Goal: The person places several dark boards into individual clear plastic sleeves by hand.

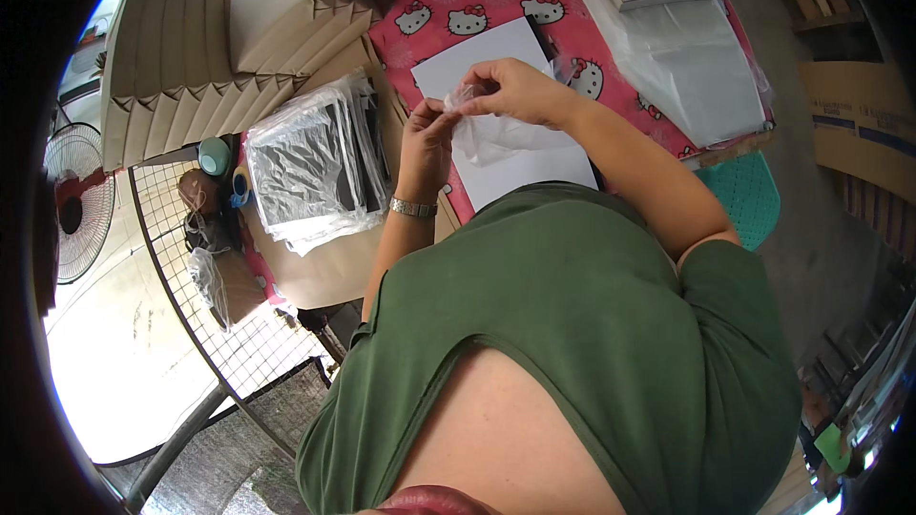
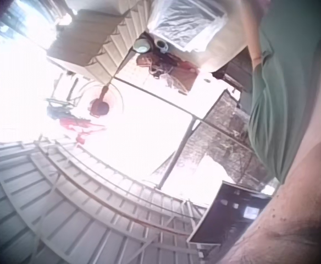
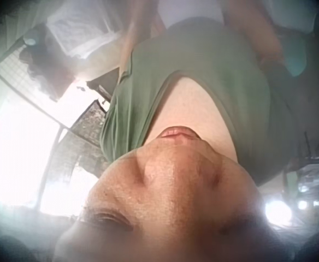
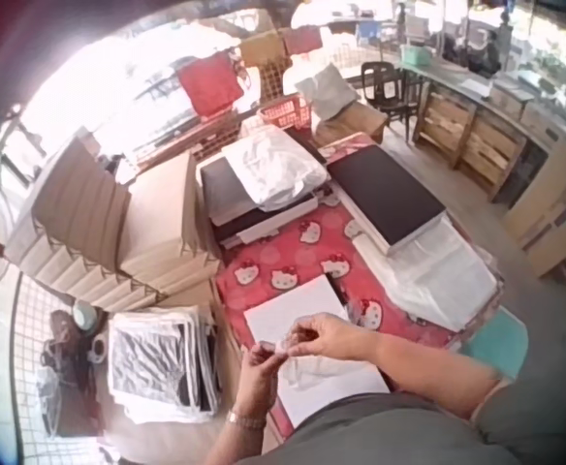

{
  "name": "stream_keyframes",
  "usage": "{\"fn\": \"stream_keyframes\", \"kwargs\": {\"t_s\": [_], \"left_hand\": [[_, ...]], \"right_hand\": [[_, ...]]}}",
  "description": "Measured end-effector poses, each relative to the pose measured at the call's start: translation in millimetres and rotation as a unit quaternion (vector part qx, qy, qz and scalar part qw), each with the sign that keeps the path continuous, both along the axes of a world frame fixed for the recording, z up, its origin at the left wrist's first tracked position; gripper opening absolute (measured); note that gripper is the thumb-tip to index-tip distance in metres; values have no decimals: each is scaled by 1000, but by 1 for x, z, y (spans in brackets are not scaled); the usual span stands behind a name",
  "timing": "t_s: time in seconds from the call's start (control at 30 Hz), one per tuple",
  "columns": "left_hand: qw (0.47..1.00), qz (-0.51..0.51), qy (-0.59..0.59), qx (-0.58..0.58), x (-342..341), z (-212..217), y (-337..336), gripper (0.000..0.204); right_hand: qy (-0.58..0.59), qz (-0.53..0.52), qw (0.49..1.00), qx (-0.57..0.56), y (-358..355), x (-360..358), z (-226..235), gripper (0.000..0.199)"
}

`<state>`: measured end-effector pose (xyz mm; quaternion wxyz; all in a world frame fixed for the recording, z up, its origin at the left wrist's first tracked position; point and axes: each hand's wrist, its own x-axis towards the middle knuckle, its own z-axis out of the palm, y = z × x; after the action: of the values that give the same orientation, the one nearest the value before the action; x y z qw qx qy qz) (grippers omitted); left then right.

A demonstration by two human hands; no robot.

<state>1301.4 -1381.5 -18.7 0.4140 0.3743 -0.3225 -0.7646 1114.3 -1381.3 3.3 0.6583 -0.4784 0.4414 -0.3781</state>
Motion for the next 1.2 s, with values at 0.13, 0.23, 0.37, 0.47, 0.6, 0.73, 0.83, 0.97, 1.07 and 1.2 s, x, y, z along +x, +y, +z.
{"fn": "stream_keyframes", "kwargs": {"t_s": [0.13, 0.23, 0.37, 0.47, 0.6, 0.73, 0.83, 0.97, 1.07, 1.2], "left_hand": [[998, 58, 26, 3, -1, 7, -3, 16], [998, 57, 25, -17, 3, 1, 0, 13], [998, 57, 8, 16, 1, -1, 2, 16], [996, -51, -43, 51, 6, 3, 9, 10], [989, -16, 110, 95, 32, 4, 10, 16], [970, 29, 133, 201, 59, 12, 11, 28], [961, -176, 89, 192, 70, -3, 20, 31], [984, 95, 119, 95, 100, 25, -19, 32], [989, 62, 59, 123, 87, 51, -27, 36], [931, -335, -104, 98, 83, 12, -11, 35]], "right_hand": [[10, -24, 999, 45, 4, -19, -3, 12], [60, -19, 996, 60, 0, -22, -5, 15], [105, -74, 990, -60, -8, -21, -22, 15], [-62, -89, 994, 27, -11, -11, -12, 17], [-134, 143, 966, 166, 5, -9, 2, 20], [-164, 270, 940, 128, 8, -30, 8, 17], [-454, 83, 877, 135, -10, -42, 15, 10], [10, 410, 899, 158, -10, -41, 14, 21], [-88, 167, 978, 84, -13, -53, 2, 22], [-347, -117, 925, 97, -39, -59, 14, 22]]}}
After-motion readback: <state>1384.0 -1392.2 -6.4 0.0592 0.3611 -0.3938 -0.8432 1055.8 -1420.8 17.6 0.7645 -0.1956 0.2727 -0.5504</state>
